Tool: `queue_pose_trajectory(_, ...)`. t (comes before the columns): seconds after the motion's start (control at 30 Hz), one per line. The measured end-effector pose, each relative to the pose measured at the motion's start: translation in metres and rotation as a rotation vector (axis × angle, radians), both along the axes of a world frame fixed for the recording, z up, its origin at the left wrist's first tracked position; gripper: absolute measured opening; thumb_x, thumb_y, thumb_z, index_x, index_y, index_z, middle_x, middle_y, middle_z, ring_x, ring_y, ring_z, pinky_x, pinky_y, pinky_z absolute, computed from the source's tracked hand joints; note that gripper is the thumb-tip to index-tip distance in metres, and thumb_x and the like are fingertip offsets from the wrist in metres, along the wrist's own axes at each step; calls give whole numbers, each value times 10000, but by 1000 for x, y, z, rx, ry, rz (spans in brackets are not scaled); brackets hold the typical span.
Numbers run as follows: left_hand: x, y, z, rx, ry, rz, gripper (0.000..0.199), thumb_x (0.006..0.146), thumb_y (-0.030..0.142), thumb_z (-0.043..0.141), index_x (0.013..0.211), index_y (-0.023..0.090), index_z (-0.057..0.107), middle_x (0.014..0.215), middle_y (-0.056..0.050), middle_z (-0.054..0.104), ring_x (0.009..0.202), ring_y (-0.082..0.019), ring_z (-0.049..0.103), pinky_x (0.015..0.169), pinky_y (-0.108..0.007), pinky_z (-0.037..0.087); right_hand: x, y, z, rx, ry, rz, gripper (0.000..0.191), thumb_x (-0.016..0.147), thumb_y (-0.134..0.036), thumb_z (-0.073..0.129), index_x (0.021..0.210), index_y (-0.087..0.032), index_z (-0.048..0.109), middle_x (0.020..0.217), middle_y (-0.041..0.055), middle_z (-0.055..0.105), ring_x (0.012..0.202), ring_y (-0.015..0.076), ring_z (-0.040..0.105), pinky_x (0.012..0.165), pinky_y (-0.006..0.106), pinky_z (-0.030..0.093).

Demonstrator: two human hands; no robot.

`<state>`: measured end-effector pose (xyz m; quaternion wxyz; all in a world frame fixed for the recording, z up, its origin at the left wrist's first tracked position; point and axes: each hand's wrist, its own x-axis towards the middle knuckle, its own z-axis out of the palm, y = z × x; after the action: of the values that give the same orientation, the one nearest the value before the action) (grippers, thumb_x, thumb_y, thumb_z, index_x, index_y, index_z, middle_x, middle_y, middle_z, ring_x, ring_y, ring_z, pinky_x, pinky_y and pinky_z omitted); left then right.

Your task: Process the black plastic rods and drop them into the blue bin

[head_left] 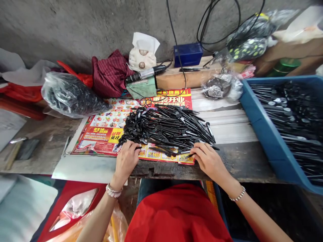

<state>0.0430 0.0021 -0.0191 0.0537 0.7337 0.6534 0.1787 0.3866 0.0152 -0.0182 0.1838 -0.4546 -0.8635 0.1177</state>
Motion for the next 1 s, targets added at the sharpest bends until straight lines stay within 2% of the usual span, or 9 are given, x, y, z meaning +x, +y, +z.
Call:
queue_pose_trajectory(0.1, -1, 0, 4, 16, -61, -4, 140, 903, 199, 482, 908, 178, 621, 945, -87, 642, 923, -256, 583, 862, -393, 468, 1, -2, 8, -57, 200, -103, 185, 981, -234, 398, 977, -201, 580, 1067, 91, 601, 999, 237, 533, 895, 386, 430)
queue_pose_trajectory(0.2, -2, -2, 9, 13, -167, 27, 137, 894, 220, 497, 942, 183, 620, 967, -74, 673, 929, -243, 608, 855, -369, 478, 2, -10, 20, -171, 416, -274, 209, 982, -324, 413, 946, -205, 581, 961, 75, 626, 960, 227, 547, 866, 360, 428)
queue_pose_trajectory(0.27, 1, -3, 11, -41, -278, 46, 148, 891, 241, 511, 964, 185, 627, 950, -52, 693, 872, -213, 637, 805, -323, 501, 0, -20, 28, -356, 559, -361, 262, 978, -392, 420, 898, -201, 582, 835, 50, 623, 851, 202, 560, 807, 330, 429)
queue_pose_trajectory(0.33, 9, -5, 15, -122, -424, 27, 151, 880, 258, 534, 956, 186, 643, 917, -30, 709, 800, -179, 659, 751, -275, 519, -4, -31, 32, -602, 714, -391, 324, 960, -470, 443, 863, -193, 579, 695, 15, 582, 706, 168, 538, 721, 299, 424)
queue_pose_trajectory(0.43, 30, -7, 21, -216, -608, -73, 131, 842, 237, 578, 894, 186, 687, 880, -21, 733, 786, -167, 679, 731, -245, 531, -15, -49, 30, -924, 901, -391, 417, 886, -576, 536, 891, -164, 600, 576, -27, 503, 563, 124, 453, 605, 266, 382)
queue_pose_trajectory(0.53, 51, -9, 27, -263, -673, -195, 115, 815, 184, 604, 828, 189, 718, 856, -24, 745, 805, -172, 682, 758, -256, 519, -26, -63, 22, -1097, 991, -410, 491, 834, -602, 603, 983, -135, 633, 553, -43, 458, 516, 99, 389, 544, 252, 313)
queue_pose_trajectory(0.67, 66, -11, 27, -306, -700, -258, 147, 811, 127, 615, 868, 190, 735, 889, -23, 750, 820, -166, 679, 750, -249, 501, -34, -69, 17, -1145, 993, -428, 502, 819, -592, 633, 990, -121, 669, 532, -50, 418, 485, 85, 347, 503, 252, 256)
queue_pose_trajectory(0.83, 72, -3, 19, -325, -558, -257, 200, 830, 92, 605, 923, 197, 749, 917, -31, 747, 837, -183, 672, 773, -279, 486, -36, -67, 19, -1097, 992, -394, 493, 848, -621, 576, 821, -134, 653, 526, -29, 459, 491, 87, 373, 523, 256, 320)
queue_pose_trajectory(1.0, 86, 14, 14, -304, -518, -287, 220, 829, 53, 586, 904, 180, 749, 921, -44, 742, 856, -189, 670, 815, -292, 475, -35, -67, 14, -1084, 1000, -409, 519, 809, -626, 623, 919, -121, 664, 623, -2, 525, 511, 88, 427, 487, 235, 336)
